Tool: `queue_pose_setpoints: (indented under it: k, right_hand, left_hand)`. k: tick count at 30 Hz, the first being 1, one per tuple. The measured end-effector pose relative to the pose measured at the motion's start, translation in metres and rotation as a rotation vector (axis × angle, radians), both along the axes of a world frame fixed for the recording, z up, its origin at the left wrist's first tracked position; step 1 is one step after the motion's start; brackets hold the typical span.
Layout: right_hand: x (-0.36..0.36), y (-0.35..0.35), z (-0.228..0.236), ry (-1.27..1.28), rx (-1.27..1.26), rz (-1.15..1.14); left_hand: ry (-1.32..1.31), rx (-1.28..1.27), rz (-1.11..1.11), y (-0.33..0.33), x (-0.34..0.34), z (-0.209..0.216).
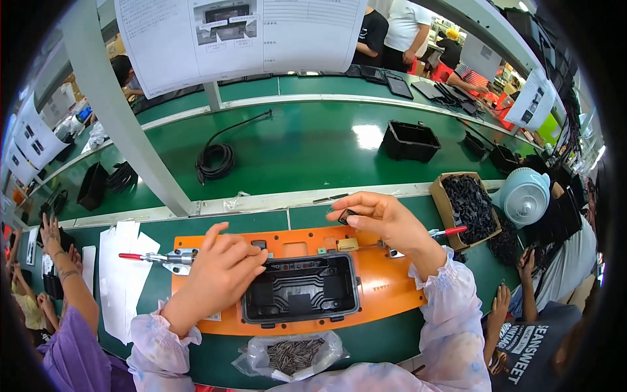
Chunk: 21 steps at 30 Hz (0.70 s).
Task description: The person places a black plastic box into an orange fixture, inserts small black components into it, and then pushes the handles of the fixture inward. They then pull the handles back out, remove the box, and set it aside.
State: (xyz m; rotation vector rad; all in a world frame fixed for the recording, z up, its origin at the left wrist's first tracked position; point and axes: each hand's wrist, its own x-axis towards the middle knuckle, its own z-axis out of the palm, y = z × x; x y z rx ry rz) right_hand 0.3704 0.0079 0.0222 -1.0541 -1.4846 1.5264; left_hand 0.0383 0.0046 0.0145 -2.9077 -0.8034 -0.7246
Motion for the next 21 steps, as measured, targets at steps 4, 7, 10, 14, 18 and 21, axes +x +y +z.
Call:
queue_pose_setpoints:
  k: [4,7,10,14,18,21]
  right_hand:
    - [0.006,0.006,-0.012,-0.058,0.110,-0.058]
    - [0.011,0.010,-0.012,-0.203,0.178,-0.143]
    - [0.011,0.010,-0.011,-0.618,0.547,-0.307]
    - [0.007,0.013,-0.009,-0.725,0.750,-0.176]
    - [-0.002,0.012,-0.002,-0.603,0.726,0.158]
    - [-0.016,0.010,0.013,-0.549,0.454,0.158]
  left_hand:
    - [0.054,0.121,0.035,-0.009,0.009,-0.007]
    - [-0.038,0.034,0.054,-0.009,0.008,-0.010]
    - [-0.072,0.018,0.084,-0.010,0.008,-0.008]
    - [-0.044,0.029,0.082,-0.012,0.006,-0.008]
    - [-0.016,0.017,0.083,-0.013,0.007,-0.005]
    - [-0.013,0.036,0.092,-0.014,0.012,0.003]
